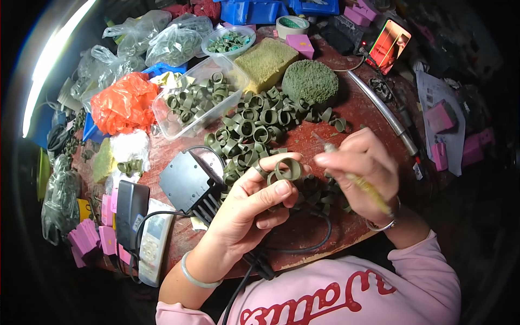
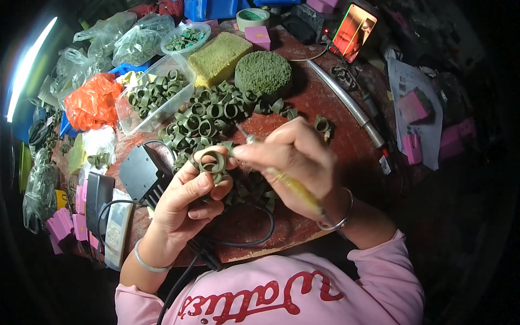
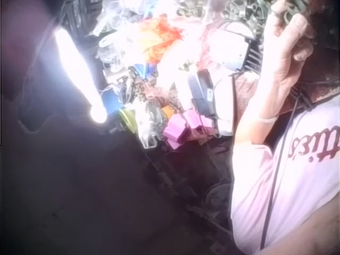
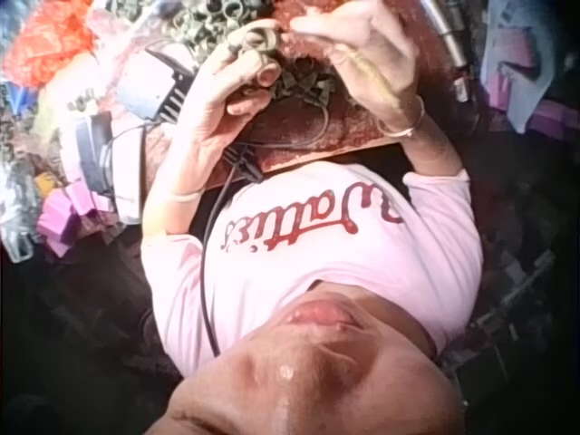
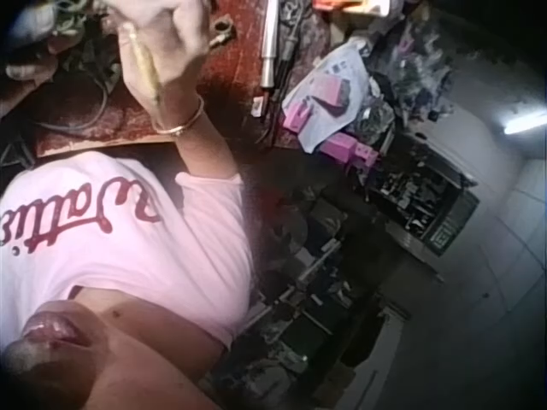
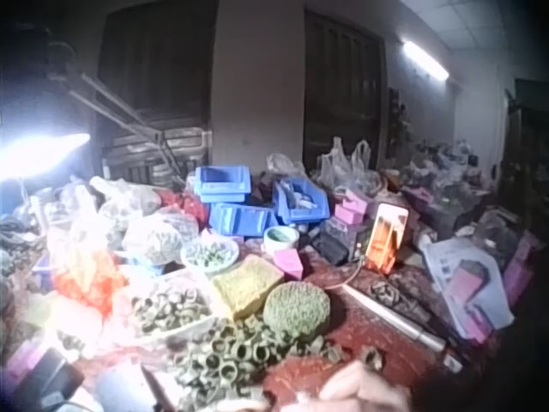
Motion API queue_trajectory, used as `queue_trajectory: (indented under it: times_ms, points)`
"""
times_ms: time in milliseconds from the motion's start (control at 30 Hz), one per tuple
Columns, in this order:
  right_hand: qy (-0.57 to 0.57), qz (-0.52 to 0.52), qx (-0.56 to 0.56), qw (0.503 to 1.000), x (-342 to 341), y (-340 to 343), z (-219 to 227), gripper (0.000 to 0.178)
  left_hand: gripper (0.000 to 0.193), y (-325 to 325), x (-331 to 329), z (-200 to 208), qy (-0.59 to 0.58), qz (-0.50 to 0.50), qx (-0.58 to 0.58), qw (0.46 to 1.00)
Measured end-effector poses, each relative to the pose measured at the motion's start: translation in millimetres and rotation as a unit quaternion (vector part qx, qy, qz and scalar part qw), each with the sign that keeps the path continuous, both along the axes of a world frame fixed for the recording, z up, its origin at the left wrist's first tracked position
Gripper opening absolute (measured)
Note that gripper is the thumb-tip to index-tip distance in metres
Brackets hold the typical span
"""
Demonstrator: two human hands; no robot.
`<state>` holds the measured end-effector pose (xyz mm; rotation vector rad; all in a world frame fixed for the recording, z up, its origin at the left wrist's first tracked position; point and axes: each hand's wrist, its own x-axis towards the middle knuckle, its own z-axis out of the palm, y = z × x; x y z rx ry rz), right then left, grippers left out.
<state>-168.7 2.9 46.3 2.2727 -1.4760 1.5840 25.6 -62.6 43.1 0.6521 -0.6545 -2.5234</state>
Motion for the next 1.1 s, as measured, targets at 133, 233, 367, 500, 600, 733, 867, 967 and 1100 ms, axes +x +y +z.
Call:
queue_trajectory:
  times_ms: [133, 233, 367, 500, 600, 733, 867, 967, 1100]
  points:
    - [0.029, 0.040, 0.048, 0.998, 5.1, -0.1, 0.8, 0.034, 0.025, -0.6, 6.4, -8.3, 0.018, -0.076, -0.041, 0.996]
    - [0.017, 0.057, 0.082, 0.995, 2.4, 2.3, -1.5, 0.022, 0.033, 0.1, 10.1, -10.8, 0.002, -0.102, -0.043, 0.994]
    - [-0.014, 0.067, 0.136, 0.988, -0.3, 2.9, 0.5, 0.022, 0.029, 1.4, 1.9, 0.8, -0.032, -0.068, -0.045, 0.996]
    - [-0.025, 0.062, 0.137, 0.988, 0.4, 5.1, 3.7, 0.024, 0.031, -0.3, 2.6, -3.8, -0.030, -0.058, -0.089, 0.994]
    - [-0.021, 0.041, 0.106, 0.993, 2.5, 8.3, 5.0, 0.026, 0.031, -0.9, 2.5, -1.7, -0.024, -0.058, -0.039, 0.997]
    - [0.009, 0.052, 0.070, 0.996, 0.5, 7.4, 3.8, 0.029, 0.031, -3.3, 3.3, -7.4, 0.008, -0.077, -0.003, 0.997]
    - [0.022, 0.049, 0.052, 0.997, 2.5, 8.6, 4.0, 0.030, 0.031, -4.7, 4.2, -10.5, 0.015, -0.096, -0.008, 0.995]
    - [0.029, 0.032, 0.040, 0.998, 3.4, 10.0, 5.0, 0.030, 0.031, -4.9, 4.5, -7.0, 0.013, -0.102, 0.001, 0.995]
    - [0.043, 0.040, 0.040, 0.997, 2.3, 10.4, 4.3, 0.029, 0.031, -4.3, 3.7, -8.9, 0.006, -0.102, -0.008, 0.995]
